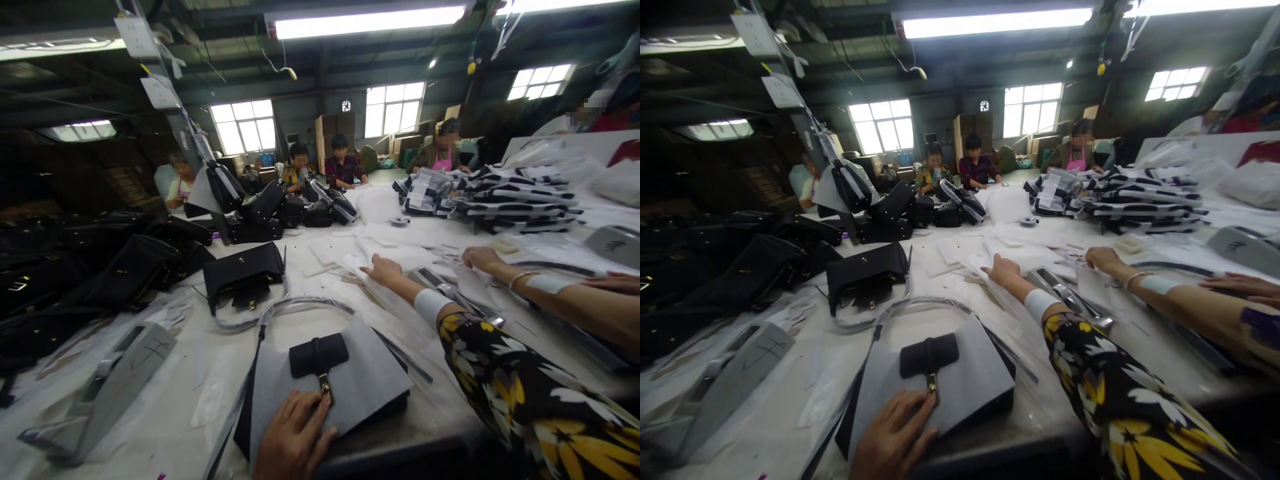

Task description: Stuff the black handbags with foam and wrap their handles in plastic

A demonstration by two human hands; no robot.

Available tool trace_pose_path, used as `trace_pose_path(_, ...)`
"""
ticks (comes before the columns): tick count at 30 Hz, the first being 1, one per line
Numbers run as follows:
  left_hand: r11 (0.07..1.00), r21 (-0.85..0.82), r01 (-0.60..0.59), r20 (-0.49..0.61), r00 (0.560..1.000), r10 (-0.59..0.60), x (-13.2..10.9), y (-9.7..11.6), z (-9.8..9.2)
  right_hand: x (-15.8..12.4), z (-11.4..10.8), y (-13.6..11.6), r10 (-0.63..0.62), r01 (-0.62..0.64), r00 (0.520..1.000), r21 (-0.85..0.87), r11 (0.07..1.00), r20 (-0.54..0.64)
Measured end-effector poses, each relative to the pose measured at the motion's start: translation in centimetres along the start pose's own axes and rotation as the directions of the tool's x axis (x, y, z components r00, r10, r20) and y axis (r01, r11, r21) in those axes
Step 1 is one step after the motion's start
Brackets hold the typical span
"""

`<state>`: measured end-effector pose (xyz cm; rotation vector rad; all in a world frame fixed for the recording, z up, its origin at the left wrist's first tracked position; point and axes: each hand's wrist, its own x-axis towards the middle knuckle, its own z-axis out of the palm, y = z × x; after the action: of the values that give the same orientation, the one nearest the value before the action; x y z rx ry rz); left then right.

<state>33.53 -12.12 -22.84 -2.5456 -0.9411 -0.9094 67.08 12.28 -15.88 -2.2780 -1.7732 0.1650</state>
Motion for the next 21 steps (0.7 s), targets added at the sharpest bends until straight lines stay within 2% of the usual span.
trace_pose_path(4, 1.0, 0.0, -0.004, -0.005, 1.0, 0.004, 0.0, -0.2, 0.1, 1.1, 0.9, 0.1, 0.103, -0.102, 0.993, -0.021, 0.995, 0.059)
trace_pose_path(7, 1.0, 0.009, -0.02, -0.004, 1.0, 0.02, -0.1, -0.2, 0.1, 1.6, 1.0, 0.8, 0.135, -0.136, 0.986, 0.01, 0.991, 0.093)
trace_pose_path(13, 1.0, -0.014, 0.019, 0.002, 1.0, -0.019, 0.0, 0.1, 0.0, 0.5, 1.2, 2.3, -0.001, -0.025, 0.989, 0.174, 0.985, 0.146)
trace_pose_path(16, 0.999, -0.03, 0.024, 0.009, 1.0, -0.023, 0.1, 0.2, -0.1, -0.4, 0.9, 2.4, -0.053, 0.04, 0.996, 0.17, 0.985, 0.075)
trace_pose_path(19, 0.999, -0.033, 0.024, -0.003, 1.0, -0.025, 0.1, 0.2, -0.1, -0.9, 0.4, 2.1, -0.051, 0.058, 0.996, 0.097, 0.994, -0.076)
trace_pose_path(21, 0.999, -0.035, 0.026, -0.02, 0.999, -0.027, 0.0, 0.1, -0.1, -1.0, 0.3, 1.4, -0.067, 0.076, 0.98, 0.042, 0.996, -0.189)
